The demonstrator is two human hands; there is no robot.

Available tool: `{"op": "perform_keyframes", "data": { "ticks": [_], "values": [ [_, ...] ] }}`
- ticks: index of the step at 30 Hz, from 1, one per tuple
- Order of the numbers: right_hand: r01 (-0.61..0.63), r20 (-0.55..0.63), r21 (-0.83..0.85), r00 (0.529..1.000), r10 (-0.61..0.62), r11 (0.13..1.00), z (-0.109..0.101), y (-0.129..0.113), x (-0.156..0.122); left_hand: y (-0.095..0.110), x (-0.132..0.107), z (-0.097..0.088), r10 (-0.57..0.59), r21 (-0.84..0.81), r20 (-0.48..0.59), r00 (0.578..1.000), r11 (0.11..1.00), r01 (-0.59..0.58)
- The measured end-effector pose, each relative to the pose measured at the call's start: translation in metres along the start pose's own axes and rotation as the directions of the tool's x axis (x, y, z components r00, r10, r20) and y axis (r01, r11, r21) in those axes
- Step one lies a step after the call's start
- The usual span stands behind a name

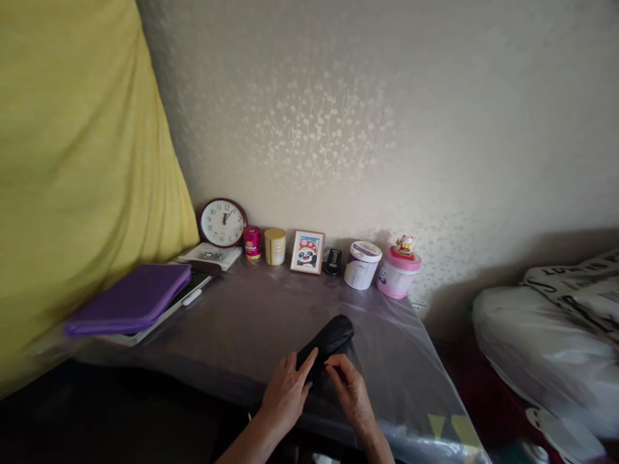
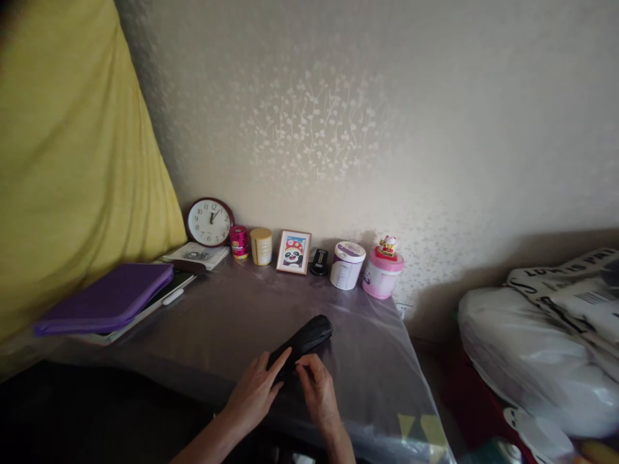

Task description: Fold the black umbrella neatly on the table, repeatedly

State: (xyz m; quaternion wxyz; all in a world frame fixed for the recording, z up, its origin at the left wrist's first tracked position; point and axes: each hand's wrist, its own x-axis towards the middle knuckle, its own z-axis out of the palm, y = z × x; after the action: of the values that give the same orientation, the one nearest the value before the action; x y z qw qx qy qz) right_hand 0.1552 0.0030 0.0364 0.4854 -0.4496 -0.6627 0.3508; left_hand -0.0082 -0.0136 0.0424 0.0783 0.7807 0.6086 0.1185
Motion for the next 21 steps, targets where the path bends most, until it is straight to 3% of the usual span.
{"op": "perform_keyframes", "data": {
  "ticks": [6, 17, 21],
  "values": [
    [-0.005, -0.032, 0.005, 0.999, 0.005, 1.000, -0.003, -0.004, -0.006, 0.004, 0.000, -0.002, 0.002, 0.054, 0.013, 1.000, 0.999, -0.003],
    [-0.061, 0.011, 0.056, 0.998, 0.060, 0.997, 0.010, -0.006, 0.032, 0.006, -0.002, -0.005, 0.018, 0.066, 0.016, 1.000, 0.998, -0.019],
    [0.008, -0.034, -0.140, 0.999, -0.013, 0.990, 0.016, -0.003, 0.042, 0.002, -0.006, 0.005, 0.056, 0.084, -0.041, 0.998, 0.995, -0.053]
  ]
}}
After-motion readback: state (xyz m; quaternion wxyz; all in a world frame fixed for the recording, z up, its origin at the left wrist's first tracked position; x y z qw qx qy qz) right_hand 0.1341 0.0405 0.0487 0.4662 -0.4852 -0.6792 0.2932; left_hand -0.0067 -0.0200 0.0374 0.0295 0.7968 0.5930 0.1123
